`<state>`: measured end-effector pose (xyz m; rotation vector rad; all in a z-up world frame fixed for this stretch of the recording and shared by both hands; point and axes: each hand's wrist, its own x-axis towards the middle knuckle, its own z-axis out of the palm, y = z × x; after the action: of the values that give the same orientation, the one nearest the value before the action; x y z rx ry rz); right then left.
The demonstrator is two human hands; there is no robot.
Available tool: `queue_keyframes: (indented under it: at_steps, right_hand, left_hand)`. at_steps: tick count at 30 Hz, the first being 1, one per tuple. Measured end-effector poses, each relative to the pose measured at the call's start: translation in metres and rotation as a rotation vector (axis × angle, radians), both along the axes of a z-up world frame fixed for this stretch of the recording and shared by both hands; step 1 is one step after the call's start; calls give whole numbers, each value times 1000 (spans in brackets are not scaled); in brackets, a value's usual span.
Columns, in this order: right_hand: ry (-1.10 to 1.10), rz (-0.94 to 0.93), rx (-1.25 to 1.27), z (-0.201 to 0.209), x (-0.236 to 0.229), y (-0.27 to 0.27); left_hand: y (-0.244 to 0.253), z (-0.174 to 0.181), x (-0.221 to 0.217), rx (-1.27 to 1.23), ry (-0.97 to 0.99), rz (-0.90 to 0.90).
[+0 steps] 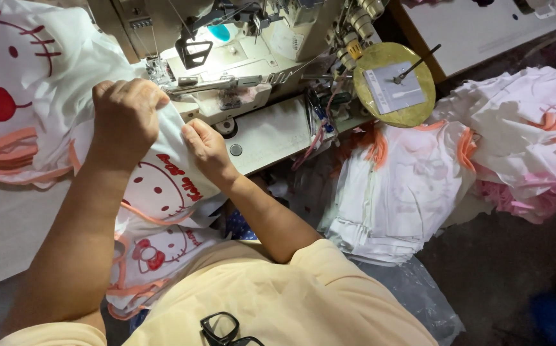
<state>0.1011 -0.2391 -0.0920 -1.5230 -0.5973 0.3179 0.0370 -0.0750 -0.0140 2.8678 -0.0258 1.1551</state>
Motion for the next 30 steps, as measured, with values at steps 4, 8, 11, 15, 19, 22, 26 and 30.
queue_keyframes:
  at_steps: [4,8,11,15,19,22,26,30]
  right_hand:
    - [-34,70,-93,-10,-2,-8]
    - [-81,96,-144,-21,-6,-13]
    - [-73,91,-124,-17,-4,-9]
    - [-47,24,-21,0,-1,2]
    - [21,-24,120,-8,-5,9]
    - [-13,-39,110,2,-7,10]
    - [-60,-65,102,9,-6,13]
    - [-19,-112,18,16,-9,8]
  left_hand:
    - [-26,17,-9,197,-65,105]
    - [-59,-10,-18,104,-18,200]
    - [-68,-10,-17,59,60,256]
    - [-63,-12,-7,-15,63,260]
    - [-63,-4,-8,-134,187,254]
    - [-61,0,-8,-178,222,225]
    - [-59,10,-38,-240,171,118]
    - [-67,-46,-101,-295,97,360]
